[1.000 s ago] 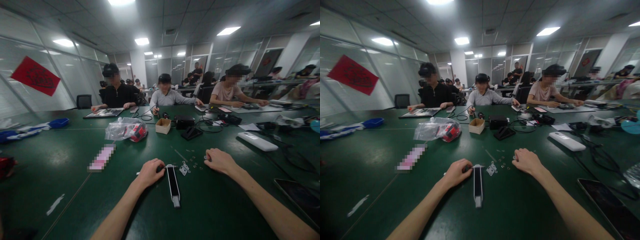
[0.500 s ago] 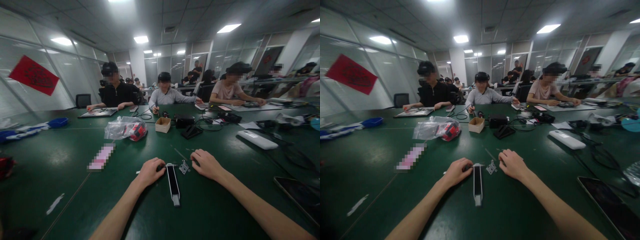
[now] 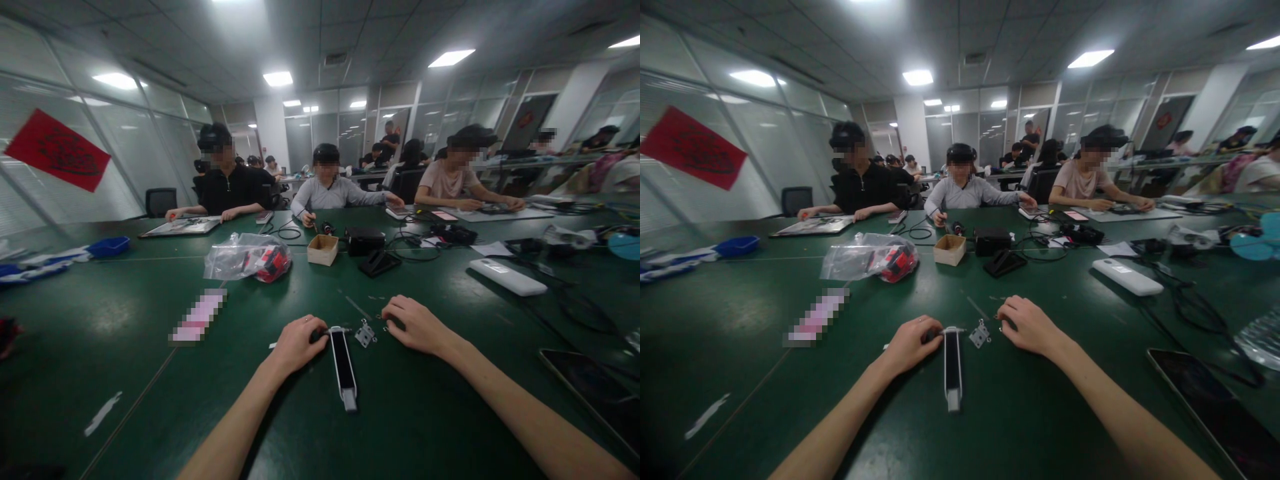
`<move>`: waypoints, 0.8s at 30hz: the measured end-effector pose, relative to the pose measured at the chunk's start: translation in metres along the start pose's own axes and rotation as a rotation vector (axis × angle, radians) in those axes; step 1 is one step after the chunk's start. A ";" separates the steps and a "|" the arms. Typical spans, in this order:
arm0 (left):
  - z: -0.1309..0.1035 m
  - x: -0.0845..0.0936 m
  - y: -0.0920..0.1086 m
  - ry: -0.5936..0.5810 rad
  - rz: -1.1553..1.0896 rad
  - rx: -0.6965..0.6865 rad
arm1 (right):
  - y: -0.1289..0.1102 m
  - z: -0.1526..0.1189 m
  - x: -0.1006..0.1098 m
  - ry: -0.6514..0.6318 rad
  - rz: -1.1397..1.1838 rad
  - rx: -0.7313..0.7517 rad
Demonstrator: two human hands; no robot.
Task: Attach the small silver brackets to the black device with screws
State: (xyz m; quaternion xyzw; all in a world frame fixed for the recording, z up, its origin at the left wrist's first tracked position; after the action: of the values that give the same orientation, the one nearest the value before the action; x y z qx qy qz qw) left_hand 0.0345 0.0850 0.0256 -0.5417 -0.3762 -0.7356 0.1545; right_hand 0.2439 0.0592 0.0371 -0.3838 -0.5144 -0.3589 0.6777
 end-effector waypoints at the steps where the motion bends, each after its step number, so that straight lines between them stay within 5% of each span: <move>1: 0.000 0.000 0.000 0.002 -0.002 0.001 | 0.002 0.000 0.001 -0.006 -0.003 -0.008; 14: 0.001 0.001 -0.001 0.015 0.006 0.002 | 0.014 -0.001 -0.007 -0.169 0.025 -0.083; 24: -0.001 0.002 -0.001 0.036 -0.012 0.006 | 0.009 0.006 -0.013 -0.161 -0.117 -0.118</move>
State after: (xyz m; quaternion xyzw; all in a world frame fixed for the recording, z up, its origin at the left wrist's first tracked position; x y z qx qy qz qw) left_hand 0.0321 0.0857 0.0270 -0.5257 -0.3790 -0.7449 0.1586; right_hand 0.2464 0.0694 0.0238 -0.4199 -0.5665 -0.3958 0.5883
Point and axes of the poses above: each hand's wrist, its own z-axis towards the middle knuckle, its own x-axis out of the back of the hand, y = z × x, the point moved 8 cm from there along z, towards the middle knuckle, and after that the axes turned 7 degrees about -y, right-handed, at the moved point
